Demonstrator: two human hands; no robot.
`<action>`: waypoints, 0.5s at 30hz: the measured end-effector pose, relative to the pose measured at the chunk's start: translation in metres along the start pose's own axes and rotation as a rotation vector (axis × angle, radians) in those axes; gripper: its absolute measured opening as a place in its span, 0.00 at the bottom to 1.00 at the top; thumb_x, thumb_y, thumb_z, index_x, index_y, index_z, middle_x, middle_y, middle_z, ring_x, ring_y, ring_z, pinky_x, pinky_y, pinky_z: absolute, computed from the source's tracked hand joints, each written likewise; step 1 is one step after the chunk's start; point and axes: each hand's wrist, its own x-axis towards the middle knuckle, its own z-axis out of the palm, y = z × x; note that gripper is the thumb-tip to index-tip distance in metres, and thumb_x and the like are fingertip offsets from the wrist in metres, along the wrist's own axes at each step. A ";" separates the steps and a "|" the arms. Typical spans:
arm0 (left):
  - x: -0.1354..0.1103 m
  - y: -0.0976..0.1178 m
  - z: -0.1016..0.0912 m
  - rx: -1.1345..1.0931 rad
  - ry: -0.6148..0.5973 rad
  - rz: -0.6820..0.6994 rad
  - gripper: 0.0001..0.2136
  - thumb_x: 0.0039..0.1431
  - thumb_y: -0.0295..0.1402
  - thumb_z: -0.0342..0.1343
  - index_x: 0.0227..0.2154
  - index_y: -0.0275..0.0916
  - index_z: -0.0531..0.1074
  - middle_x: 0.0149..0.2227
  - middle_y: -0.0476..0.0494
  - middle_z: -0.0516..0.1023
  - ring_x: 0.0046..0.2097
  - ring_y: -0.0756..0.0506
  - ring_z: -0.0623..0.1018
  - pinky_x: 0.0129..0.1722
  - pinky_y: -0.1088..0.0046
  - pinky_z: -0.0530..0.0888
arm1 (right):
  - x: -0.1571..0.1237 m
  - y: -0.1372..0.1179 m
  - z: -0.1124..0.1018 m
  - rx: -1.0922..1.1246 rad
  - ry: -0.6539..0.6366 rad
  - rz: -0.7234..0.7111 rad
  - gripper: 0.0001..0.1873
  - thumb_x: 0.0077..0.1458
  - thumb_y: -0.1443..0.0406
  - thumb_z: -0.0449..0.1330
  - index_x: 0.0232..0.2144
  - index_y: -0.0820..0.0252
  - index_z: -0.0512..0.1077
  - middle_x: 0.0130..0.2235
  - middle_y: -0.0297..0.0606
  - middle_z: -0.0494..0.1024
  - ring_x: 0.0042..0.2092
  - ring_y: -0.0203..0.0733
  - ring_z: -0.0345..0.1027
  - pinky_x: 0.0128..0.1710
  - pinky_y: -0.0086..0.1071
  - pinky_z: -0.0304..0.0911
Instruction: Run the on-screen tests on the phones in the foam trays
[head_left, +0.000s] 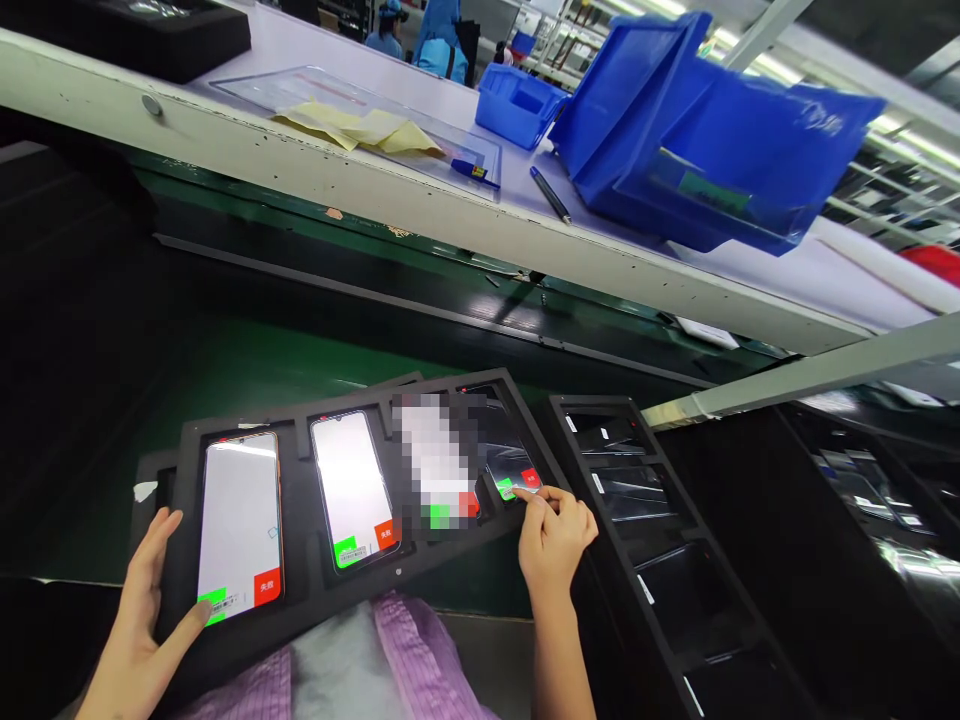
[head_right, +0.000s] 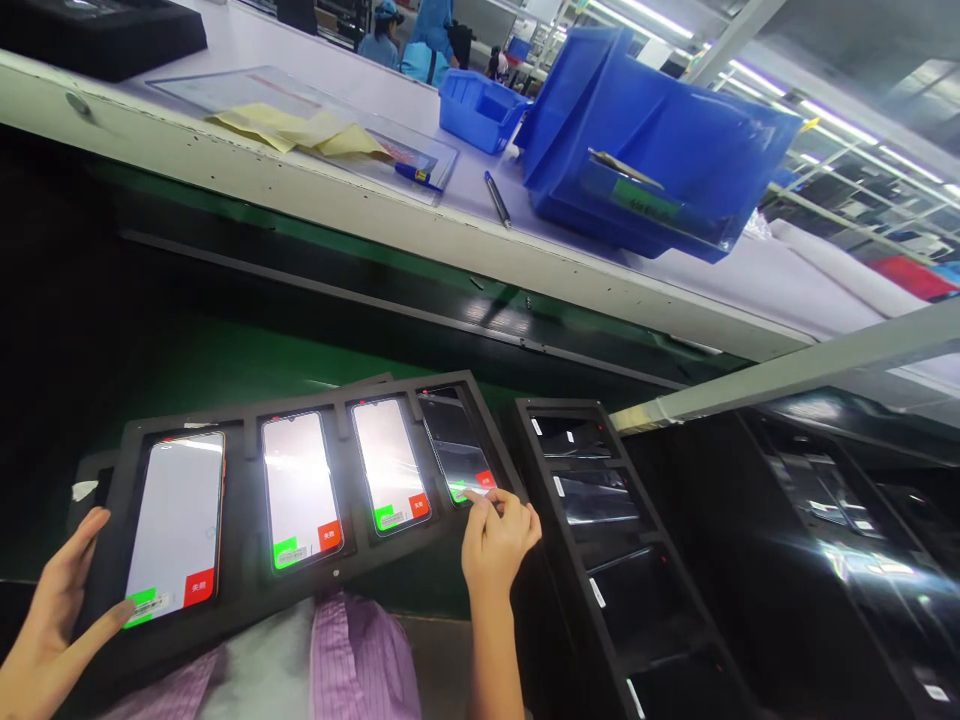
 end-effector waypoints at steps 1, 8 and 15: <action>0.000 -0.001 0.000 -0.005 -0.006 0.007 0.28 0.55 0.44 0.53 0.59 0.60 0.53 0.65 0.60 0.47 0.66 0.41 0.47 0.65 0.50 0.43 | 0.000 0.000 0.000 -0.001 0.000 -0.003 0.24 0.62 0.63 0.43 0.26 0.59 0.77 0.32 0.39 0.68 0.33 0.36 0.56 0.50 0.41 0.47; -0.003 0.000 -0.001 -0.002 -0.027 0.011 0.28 0.56 0.44 0.54 0.59 0.60 0.53 0.66 0.58 0.45 0.66 0.40 0.46 0.65 0.49 0.42 | 0.000 -0.002 0.001 -0.012 0.003 -0.022 0.24 0.62 0.63 0.43 0.27 0.60 0.76 0.32 0.40 0.69 0.34 0.36 0.58 0.50 0.41 0.47; 0.002 -0.014 0.000 0.030 -0.012 0.050 0.29 0.54 0.42 0.55 0.59 0.55 0.55 0.66 0.51 0.46 0.66 0.39 0.46 0.63 0.50 0.43 | -0.001 0.006 0.008 -0.010 0.111 -0.056 0.23 0.62 0.62 0.43 0.28 0.62 0.76 0.31 0.41 0.69 0.33 0.37 0.58 0.42 0.38 0.51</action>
